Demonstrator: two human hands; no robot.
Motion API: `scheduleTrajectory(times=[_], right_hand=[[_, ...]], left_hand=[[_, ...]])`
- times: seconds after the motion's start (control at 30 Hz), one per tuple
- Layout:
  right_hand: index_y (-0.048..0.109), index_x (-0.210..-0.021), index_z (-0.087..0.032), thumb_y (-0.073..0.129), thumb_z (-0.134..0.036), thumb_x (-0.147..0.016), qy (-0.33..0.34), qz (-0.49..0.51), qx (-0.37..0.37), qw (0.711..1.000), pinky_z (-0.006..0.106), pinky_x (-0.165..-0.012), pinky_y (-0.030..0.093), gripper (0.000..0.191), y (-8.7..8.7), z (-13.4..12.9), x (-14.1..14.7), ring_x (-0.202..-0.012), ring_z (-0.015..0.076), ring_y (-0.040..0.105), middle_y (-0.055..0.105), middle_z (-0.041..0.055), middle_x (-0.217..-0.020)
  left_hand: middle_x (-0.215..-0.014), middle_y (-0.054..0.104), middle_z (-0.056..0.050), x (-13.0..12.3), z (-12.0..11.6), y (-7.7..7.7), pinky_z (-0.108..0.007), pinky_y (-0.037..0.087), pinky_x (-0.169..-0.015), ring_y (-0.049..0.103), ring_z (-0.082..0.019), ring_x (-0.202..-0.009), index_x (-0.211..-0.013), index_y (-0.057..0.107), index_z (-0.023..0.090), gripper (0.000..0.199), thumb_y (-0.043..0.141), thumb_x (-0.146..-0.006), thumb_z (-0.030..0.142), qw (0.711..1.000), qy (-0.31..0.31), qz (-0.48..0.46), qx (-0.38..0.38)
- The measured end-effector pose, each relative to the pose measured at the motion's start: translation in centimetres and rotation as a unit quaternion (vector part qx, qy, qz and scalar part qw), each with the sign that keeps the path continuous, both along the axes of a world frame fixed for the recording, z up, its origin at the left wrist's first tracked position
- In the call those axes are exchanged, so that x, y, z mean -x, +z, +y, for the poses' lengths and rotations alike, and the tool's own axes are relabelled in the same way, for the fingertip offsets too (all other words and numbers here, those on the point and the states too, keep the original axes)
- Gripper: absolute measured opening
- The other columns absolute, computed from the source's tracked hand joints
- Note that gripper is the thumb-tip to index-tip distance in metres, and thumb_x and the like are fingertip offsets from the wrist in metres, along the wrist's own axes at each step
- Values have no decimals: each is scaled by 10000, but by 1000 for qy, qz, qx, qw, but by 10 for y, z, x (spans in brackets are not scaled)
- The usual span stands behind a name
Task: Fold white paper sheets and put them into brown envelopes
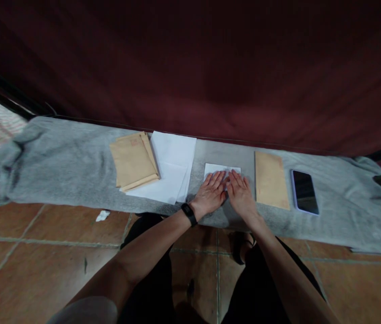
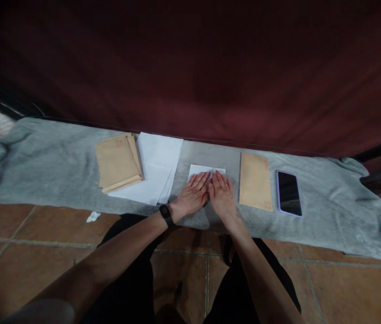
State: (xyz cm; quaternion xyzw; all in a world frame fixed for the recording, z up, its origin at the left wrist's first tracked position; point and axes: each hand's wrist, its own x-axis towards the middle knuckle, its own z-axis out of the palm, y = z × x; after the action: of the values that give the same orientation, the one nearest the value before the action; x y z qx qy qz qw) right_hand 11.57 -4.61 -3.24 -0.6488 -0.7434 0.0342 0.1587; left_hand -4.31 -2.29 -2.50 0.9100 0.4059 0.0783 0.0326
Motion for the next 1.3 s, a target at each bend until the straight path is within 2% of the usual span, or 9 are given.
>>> scheduleTrajectory(times=[0.2, 0.6, 0.97, 1.17, 1.3], right_hand=[[342, -1543, -67, 180, -368, -1066, 3, -28, 13, 1000, 456, -1224, 207, 587, -6, 0, 8, -1508, 241, 272, 327, 138, -1617], [314, -1565, -120, 257, -362, -1060, -11, -55, -33, 998, 478, -1204, 239, 562, -15, -2, 2, -1504, 252, 272, 314, 132, -1625], [329, -1547, -60, 295, -363, -1053, -38, -46, -46, 997, 475, -1198, 264, 581, -17, -2, 1, -1493, 267, 296, 366, 183, -1591], [323, -1553, -65, 271, -354, -1051, -58, -43, -47, 996, 476, -1191, 283, 581, -17, -5, -3, -1481, 270, 323, 365, 181, -1591], [342, -1542, -53, 272, -367, -1054, -60, -46, -45, 996, 463, -1193, 279, 585, -16, -6, -4, -1475, 273, 336, 372, 183, -1587]], left_hand=[[-1647, 249, -138, -2, 0, 1, -468, 138, -1261, 198, -229, -1536, -1556, 298, 87, 579, 299, -1028, 323, 1000, -1, 15, -7], [-1639, 280, -114, -1, 5, 2, -448, 133, -1263, 206, -213, -1534, -1551, 314, 102, 576, 302, -1011, 301, 1000, 9, -6, 8], [-1637, 278, -142, 10, 22, -5, -429, 176, -1260, 203, -245, -1534, -1551, 298, 67, 615, 301, -1032, 396, 996, 89, -18, 3], [-1629, 282, -171, 18, 31, -6, -449, 207, -1251, 217, -264, -1528, -1540, 304, 38, 609, 286, -1030, 370, 991, 132, -26, 12], [-1626, 274, -190, 15, 29, -3, -477, 188, -1255, 202, -269, -1532, -1542, 282, 20, 606, 270, -1027, 338, 988, 147, -37, -4]])
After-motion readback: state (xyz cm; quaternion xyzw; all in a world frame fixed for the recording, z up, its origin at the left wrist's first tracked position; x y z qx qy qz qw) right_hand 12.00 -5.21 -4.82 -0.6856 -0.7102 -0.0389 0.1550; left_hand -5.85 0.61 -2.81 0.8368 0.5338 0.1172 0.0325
